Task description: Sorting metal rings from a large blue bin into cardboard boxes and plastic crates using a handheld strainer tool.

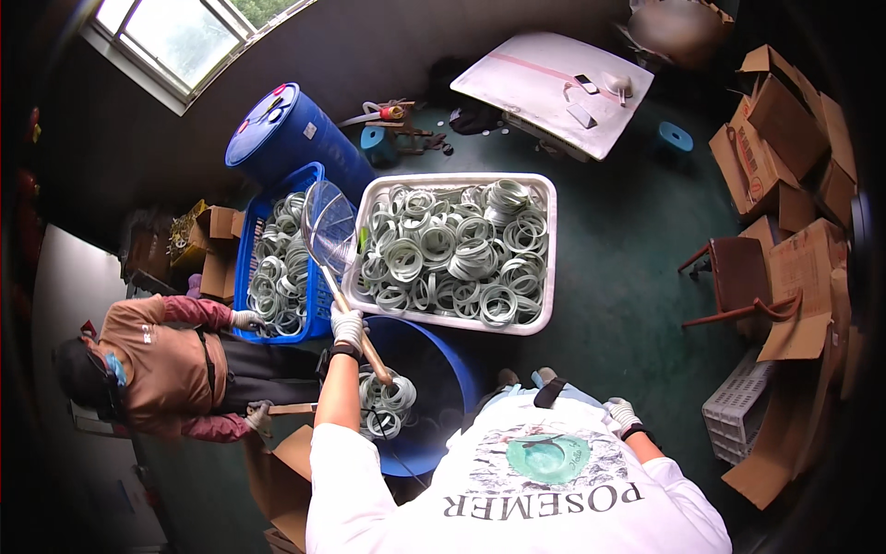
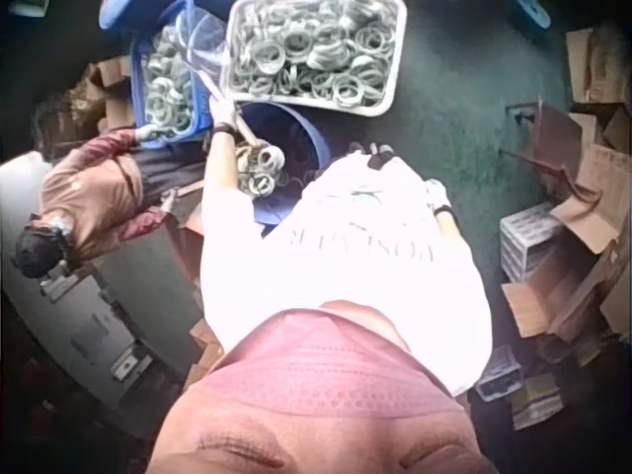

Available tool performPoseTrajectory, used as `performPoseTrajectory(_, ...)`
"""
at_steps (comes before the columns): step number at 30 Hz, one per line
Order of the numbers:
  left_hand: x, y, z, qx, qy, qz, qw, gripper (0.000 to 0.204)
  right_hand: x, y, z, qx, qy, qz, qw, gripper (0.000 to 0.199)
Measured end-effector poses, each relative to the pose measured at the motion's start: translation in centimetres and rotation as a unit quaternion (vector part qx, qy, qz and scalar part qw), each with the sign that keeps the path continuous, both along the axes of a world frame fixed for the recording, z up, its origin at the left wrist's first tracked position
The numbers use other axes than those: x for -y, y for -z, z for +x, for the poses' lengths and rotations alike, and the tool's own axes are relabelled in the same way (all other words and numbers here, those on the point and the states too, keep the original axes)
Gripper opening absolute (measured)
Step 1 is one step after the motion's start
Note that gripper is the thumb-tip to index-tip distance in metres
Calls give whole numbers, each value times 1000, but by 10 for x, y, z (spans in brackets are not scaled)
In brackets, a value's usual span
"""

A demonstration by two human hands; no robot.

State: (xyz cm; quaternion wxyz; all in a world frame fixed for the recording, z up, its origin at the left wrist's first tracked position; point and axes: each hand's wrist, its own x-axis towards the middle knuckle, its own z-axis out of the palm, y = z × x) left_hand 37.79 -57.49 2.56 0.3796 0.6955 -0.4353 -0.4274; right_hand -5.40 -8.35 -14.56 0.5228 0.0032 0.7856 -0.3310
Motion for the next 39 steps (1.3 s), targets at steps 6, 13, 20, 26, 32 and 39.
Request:
performPoseTrajectory(6,-42,-36,12,-305,67,95,945,25,42,-17,-12,-58,-91,-10,994,43)
performPoseTrajectory(13,-130,-55,-30,-545,28,273,792,18,76,35,-51,-34,-67,-143,987,59)
performPoseTrajectory(20,-218,-50,-102,-677,38,258,688,20,187,-183,19,325,-225,-255,883,56)
performPoseTrajectory(26,-261,-52,-174,-582,9,200,788,17,191,-247,97,563,-269,-122,772,56)
performPoseTrajectory(32,-295,-41,-195,-541,-115,178,814,27,186,-283,96,519,-229,-12,824,32)
performPoseTrajectory(39,-321,6,-175,-636,-111,156,748,34,178,-268,131,568,-140,58,809,21)
